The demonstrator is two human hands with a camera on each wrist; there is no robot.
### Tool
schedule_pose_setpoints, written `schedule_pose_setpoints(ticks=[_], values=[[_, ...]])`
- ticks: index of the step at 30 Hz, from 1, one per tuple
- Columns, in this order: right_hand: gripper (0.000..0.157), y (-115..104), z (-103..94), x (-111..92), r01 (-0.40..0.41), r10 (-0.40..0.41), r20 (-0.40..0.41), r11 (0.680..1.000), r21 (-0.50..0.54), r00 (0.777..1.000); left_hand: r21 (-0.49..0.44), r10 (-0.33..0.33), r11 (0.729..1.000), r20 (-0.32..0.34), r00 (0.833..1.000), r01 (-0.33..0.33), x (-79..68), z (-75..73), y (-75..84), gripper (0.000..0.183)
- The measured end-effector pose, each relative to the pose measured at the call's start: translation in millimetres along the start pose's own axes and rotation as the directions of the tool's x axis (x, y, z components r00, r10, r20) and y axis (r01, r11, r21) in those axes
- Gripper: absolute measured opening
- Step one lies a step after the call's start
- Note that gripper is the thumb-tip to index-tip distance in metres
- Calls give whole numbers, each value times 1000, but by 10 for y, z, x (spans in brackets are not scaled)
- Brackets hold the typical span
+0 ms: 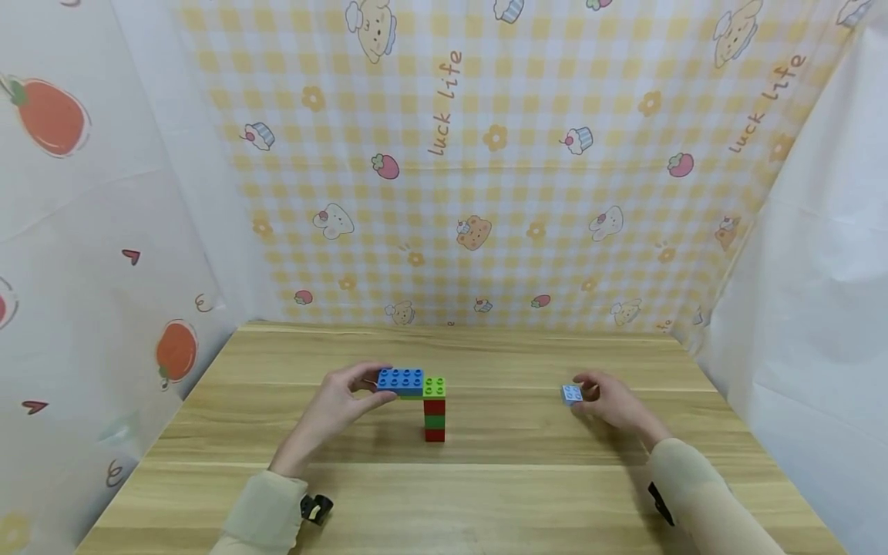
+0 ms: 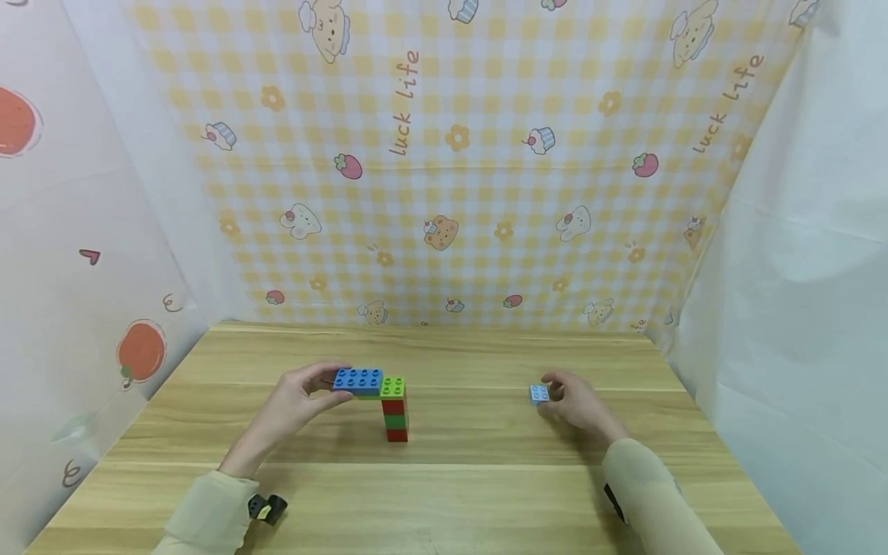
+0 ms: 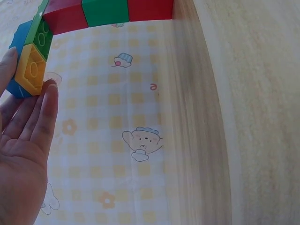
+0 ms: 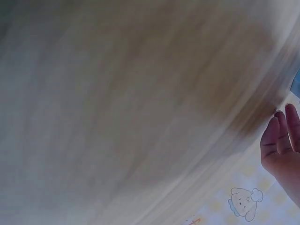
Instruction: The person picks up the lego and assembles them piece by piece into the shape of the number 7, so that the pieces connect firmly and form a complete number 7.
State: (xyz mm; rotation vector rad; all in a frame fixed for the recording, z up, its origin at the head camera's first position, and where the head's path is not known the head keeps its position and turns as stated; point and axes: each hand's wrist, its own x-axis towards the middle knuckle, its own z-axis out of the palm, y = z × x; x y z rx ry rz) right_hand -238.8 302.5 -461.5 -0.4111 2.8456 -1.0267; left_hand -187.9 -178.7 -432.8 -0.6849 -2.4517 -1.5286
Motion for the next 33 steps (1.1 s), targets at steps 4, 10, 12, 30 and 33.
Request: schedule_pose_setpoints(ticks=[4, 10, 12, 30, 33], values=[[36, 4, 32, 26, 2, -2, 9, 1000, 7, 1000, 4, -3, 1000, -2, 1000, 3, -3, -1, 13, 44], [27, -12, 63, 54, 13, -13, -3, 1000, -10, 1000, 6, 0, 1000, -7, 1000, 0, 2, 4, 21, 43], [27, -37, 59, 61, 15, -15, 0, 1000, -14, 1000, 12, 2, 1000, -13, 1000, -2, -1, 4, 21, 43], [34, -832, -67, 122, 122, -122, 9, 990, -70, 992, 2, 31, 1000, -20, 999, -31, -1, 36, 0, 39], [34, -1039, -46, 129, 172, -171, 14, 982, -77, 985, 7, 27, 1000, -26, 999, -26, -10, 39, 0, 39]])
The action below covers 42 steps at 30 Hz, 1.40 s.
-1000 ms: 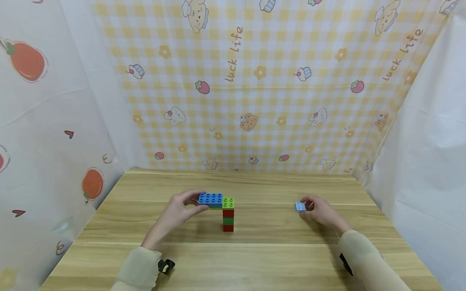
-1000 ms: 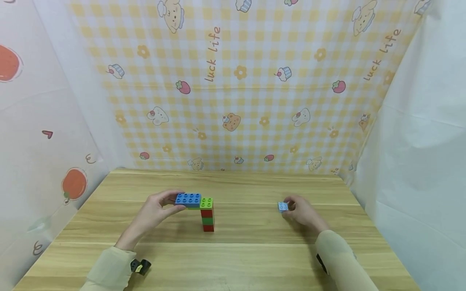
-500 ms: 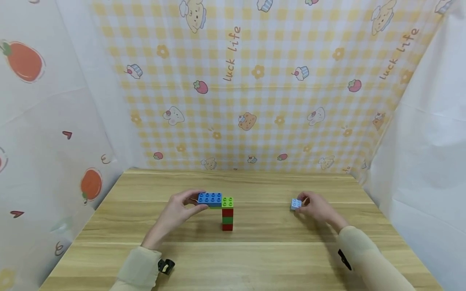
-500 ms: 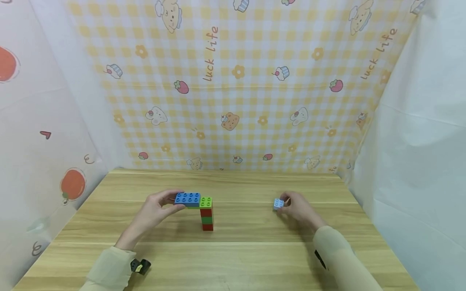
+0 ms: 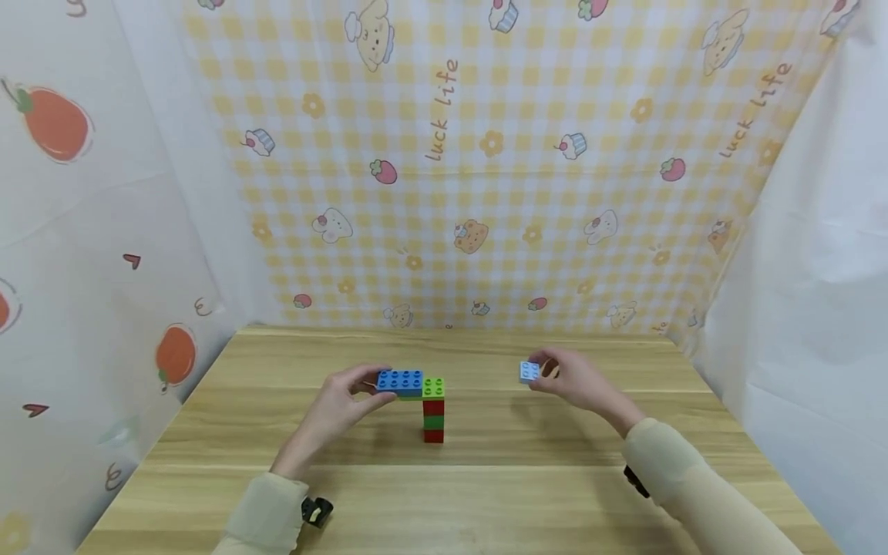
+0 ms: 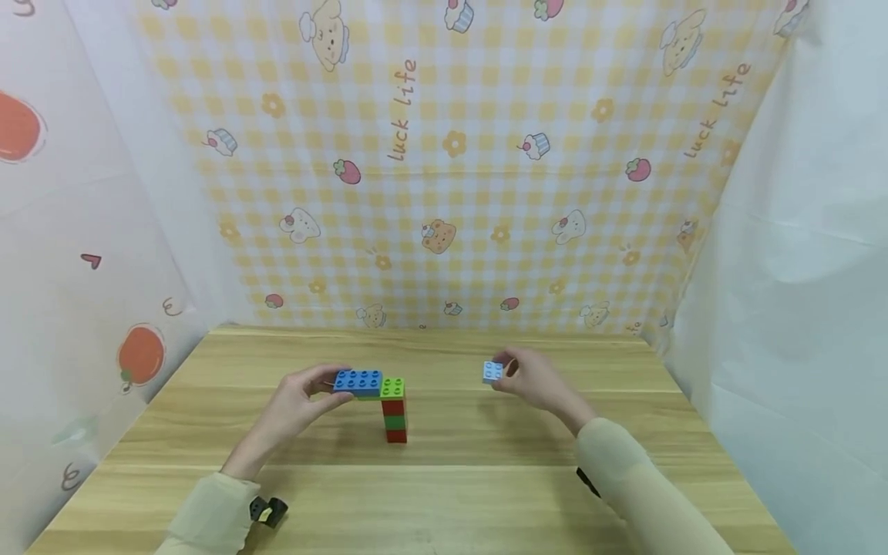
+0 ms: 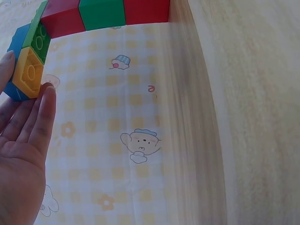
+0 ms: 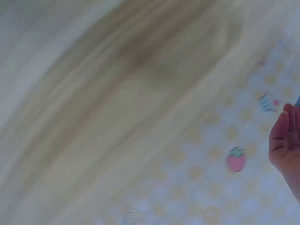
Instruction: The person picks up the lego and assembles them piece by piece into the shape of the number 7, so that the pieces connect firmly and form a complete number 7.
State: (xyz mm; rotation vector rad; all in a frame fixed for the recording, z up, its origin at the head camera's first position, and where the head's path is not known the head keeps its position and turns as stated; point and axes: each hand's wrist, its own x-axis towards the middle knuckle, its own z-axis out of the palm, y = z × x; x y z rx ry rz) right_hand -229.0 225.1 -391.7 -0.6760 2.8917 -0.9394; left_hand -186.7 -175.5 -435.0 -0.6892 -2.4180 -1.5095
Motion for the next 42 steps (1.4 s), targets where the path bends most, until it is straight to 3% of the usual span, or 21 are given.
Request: schedule_pose_setpoints(ticks=[7, 15, 25, 42], values=[[32, -389, 47, 49, 124, -124, -17, 992, 7, 992, 9, 0, 1000, -12, 1000, 0, -4, -6, 12, 39], [31, -635, 140, 74, 233, -231, -45, 972, 34, 972, -1, 12, 1000, -13, 1000, -12, -4, -12, 11, 39], [31, -904, 348, 113, 242, -242, -15, 969, 41, 970, 37, 11, 999, -22, 1000, -10, -63, -28, 16, 41], [28, -1196, 588, 244, 276, -275, -15, 957, 86, 961, 2, 17, 1000, -8, 1000, -17, -18, 5, 29, 40]])
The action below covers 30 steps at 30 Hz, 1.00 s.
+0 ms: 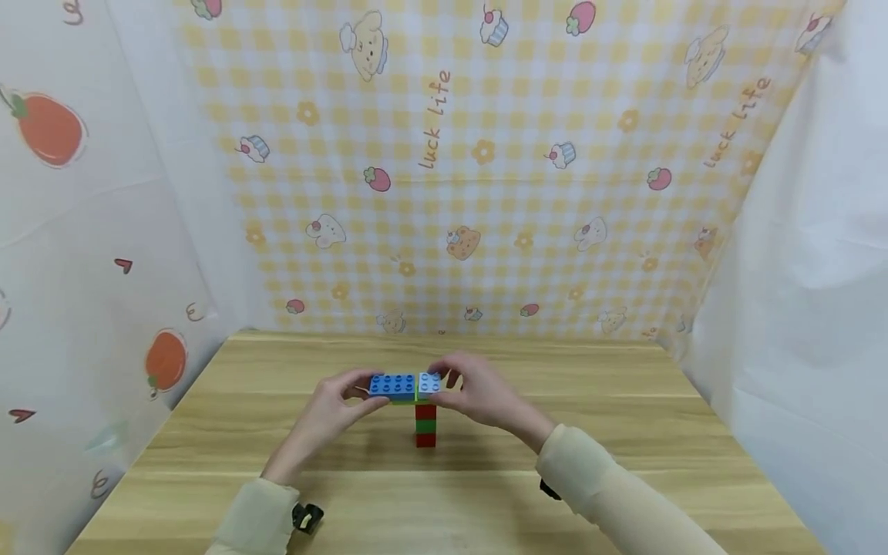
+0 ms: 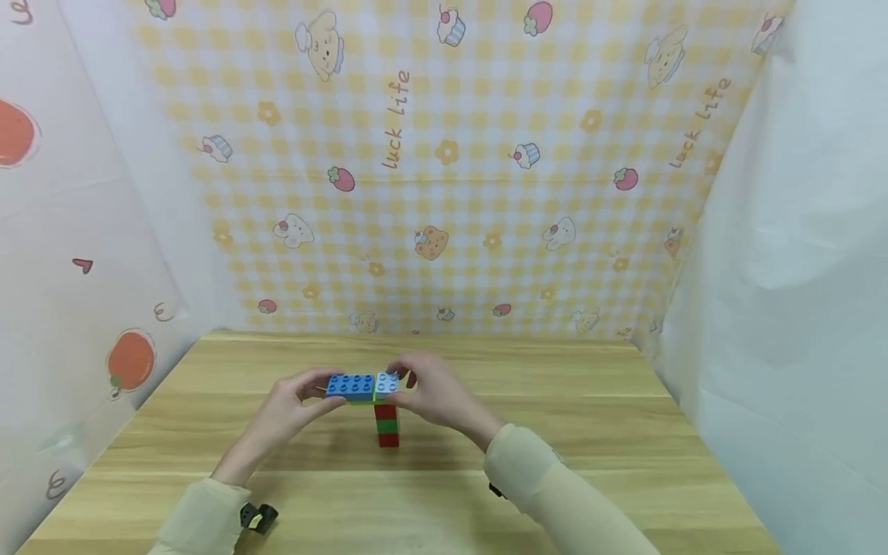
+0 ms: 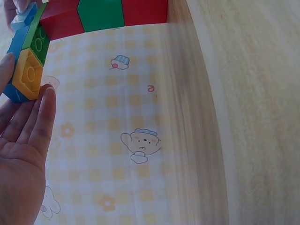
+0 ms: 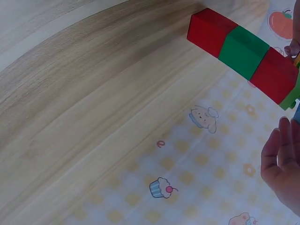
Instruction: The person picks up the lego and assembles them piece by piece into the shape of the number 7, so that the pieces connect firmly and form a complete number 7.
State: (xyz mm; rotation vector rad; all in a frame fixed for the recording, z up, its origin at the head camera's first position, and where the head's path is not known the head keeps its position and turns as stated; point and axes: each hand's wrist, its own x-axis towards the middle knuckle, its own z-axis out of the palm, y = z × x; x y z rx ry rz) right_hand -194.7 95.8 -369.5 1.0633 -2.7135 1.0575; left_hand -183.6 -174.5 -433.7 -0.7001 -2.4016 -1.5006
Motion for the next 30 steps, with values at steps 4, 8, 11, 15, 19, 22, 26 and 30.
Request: schedule_pose_setpoints(ticks=[4, 8, 11, 15, 19, 22, 26, 30], values=[[28, 4, 19, 6, -37, 37, 12, 999, 12, 999, -10, 8, 1000, 12, 1000, -8, -3, -5, -7, 40], [29, 11, 23, 23, -57, 57, 13, 998, 12, 998, -10, 19, 1000, 8, 1000, -19, 6, -13, -10, 39], [29, 7, 19, 43, -55, 55, 15, 998, 14, 998, -2, 21, 1000, 2, 1000, -21, 13, -22, -9, 38], [30, 1, 18, 58, -58, 57, 20, 998, 7, 998, 8, 21, 1000, 2, 1000, -21, 20, -30, -10, 38], [30, -3, 24, 69, -60, 60, 21, 998, 3, 998, 12, 21, 1000, 6, 1000, -21, 25, -32, 1, 39], [28, -12, 26, 80, -63, 63, 24, 998, 0, 998, 8, 24, 1000, 3, 1000, -24, 32, -32, 8, 39], [22, -31, 17, 95, -53, 55, 54, 998, -23, 997, -3, 30, 1000, 3, 1000, -30, 29, -28, 2, 37], [18, -18, 19, 94, -33, 34, 85, 999, -10, 996, -11, 38, 999, 6, 999, -38, 11, -14, -2, 37]])
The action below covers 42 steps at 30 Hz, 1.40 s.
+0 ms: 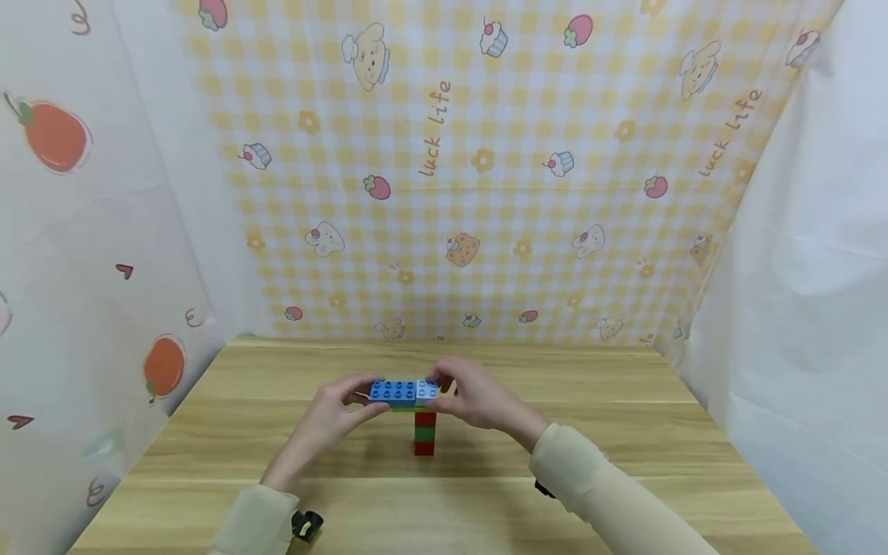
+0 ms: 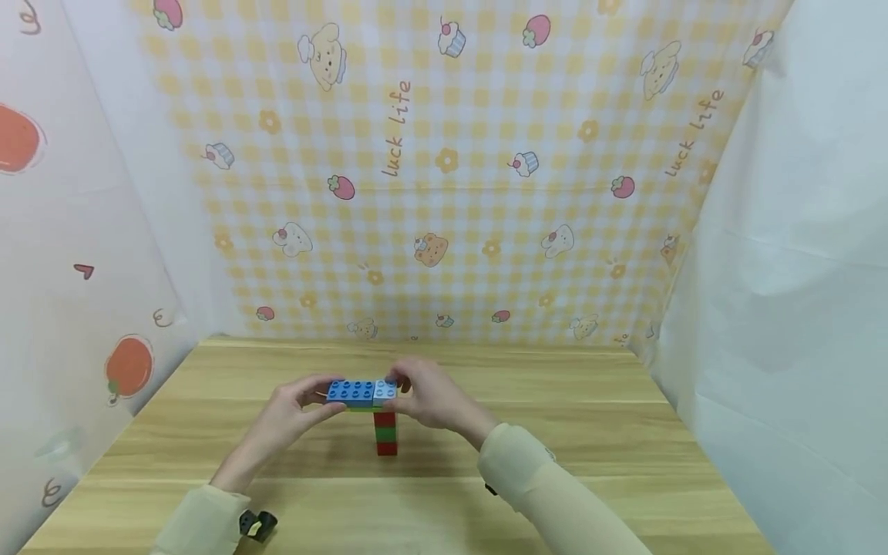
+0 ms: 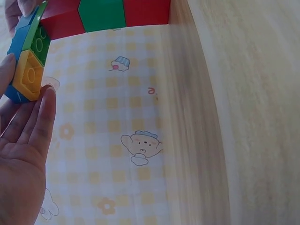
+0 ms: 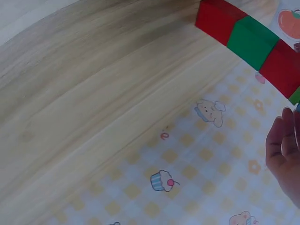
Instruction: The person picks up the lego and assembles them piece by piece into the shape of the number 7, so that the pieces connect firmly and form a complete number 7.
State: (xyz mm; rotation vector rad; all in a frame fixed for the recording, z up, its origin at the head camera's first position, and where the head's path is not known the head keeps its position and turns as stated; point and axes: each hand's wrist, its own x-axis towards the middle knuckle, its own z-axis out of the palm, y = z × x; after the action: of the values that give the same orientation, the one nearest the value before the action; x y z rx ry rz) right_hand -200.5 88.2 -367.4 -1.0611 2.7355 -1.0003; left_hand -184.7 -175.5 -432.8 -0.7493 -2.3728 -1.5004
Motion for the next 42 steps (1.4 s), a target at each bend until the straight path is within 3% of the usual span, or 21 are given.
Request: schedule_pose_setpoints(ticks=[10, 15, 22, 35, 42], values=[[17, 35, 46, 20, 42, -42, 6, 999, -17, 999, -17, 18, 1000, -2, 1000, -18, 5, 0, -15, 37], [18, 49, 77, -15, 13, -13, -10, 1000, -13, 1000, -27, 19, 999, 9, 1000, -19, 19, 8, -16, 38], [20, 52, 158, -40, -23, 24, -16, 997, 69, 1000, -27, 41, 999, -12, 999, -41, -1, 11, -64, 37], [41, 207, 366, -159, 20, 12, -151, 978, 208, 988, 34, -23, 999, 16, 1000, 22, -2, 8, -5, 40], [54, 310, 442, -211, 36, 43, -244, 951, 308, 969, 55, -2, 998, 76, 997, -2, 39, -30, -5, 46]])
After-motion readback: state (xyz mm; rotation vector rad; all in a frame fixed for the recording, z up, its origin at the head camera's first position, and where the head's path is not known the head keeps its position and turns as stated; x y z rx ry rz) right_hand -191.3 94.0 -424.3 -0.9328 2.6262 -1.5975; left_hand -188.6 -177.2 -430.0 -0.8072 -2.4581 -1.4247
